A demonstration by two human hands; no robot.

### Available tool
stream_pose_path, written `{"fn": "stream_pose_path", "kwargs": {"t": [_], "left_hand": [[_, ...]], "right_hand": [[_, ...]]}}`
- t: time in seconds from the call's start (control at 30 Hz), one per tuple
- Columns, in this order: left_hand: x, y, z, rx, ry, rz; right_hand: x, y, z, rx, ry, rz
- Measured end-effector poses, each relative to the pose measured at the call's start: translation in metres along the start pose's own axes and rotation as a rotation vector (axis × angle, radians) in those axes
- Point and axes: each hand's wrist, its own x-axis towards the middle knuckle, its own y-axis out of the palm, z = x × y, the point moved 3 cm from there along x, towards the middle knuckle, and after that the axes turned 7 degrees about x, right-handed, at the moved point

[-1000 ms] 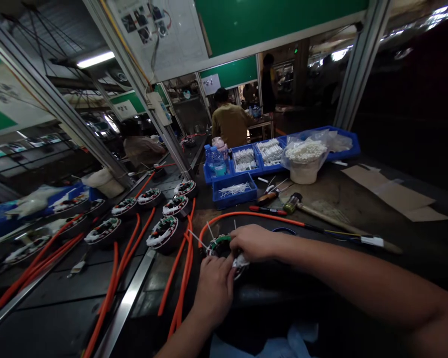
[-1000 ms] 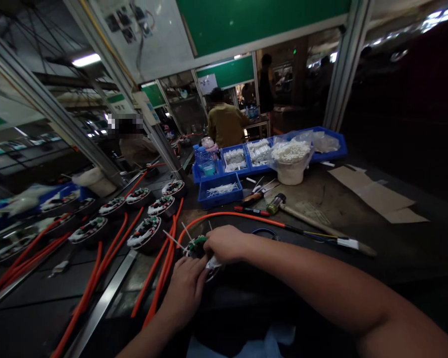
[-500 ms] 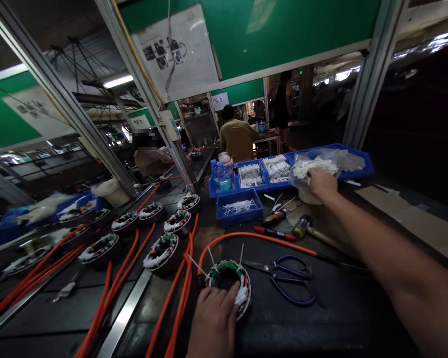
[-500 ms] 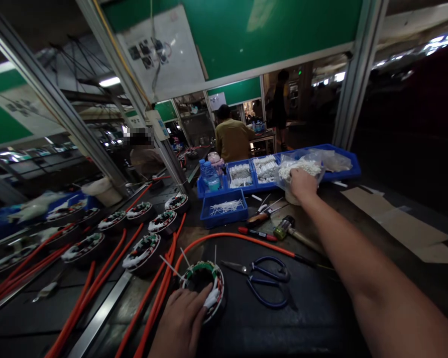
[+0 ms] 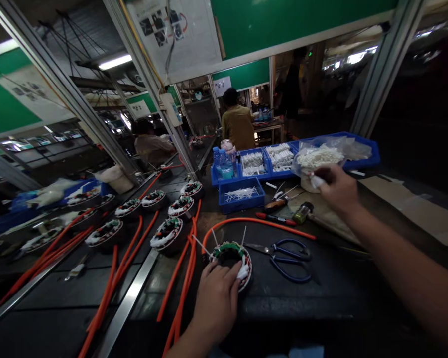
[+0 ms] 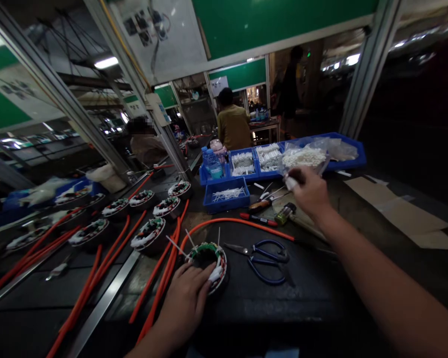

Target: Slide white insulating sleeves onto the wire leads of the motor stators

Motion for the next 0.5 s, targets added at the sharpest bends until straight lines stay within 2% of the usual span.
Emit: {"fn": "stream_pose_path", "kwargs": {"t": [0.03,0.1,0.17,0.2,0.27,0.37,0.5], "left_hand": [[0.000,-0.001,0.000,-0.003,-0.009,0.014],[0.001,-0.002,-0.001,-0.001,-0.019,0.034],[0.001,-0.002,-0.001,0.008,-0.018,0.051],[0.001,-0.002,-0.001,0.014,-0.015,0.057],[0.000,-0.001,-0.001,0.029,-0.008,0.064],[0.000,0.000,-0.001,0.053,0.003,0.068],[0.000,0.000,-0.002,0.079,0.010,0.090]], "right_hand": [[-0.027,0.001,0.018,0.044,-0.023,0.049],[-0.091,0.009,0.050,0.195,-0.093,0.290],[-0.157,0.016,0.071,0.317,-0.194,0.509],[-0.187,0.018,0.076,0.336,-0.237,0.568],[-0.233,0.021,0.080,0.416,-0.351,0.577],[-0.264,0.026,0.075,0.452,-0.377,0.538],[-0.270,0.025,0.075,0.466,-0.334,0.518]]}}
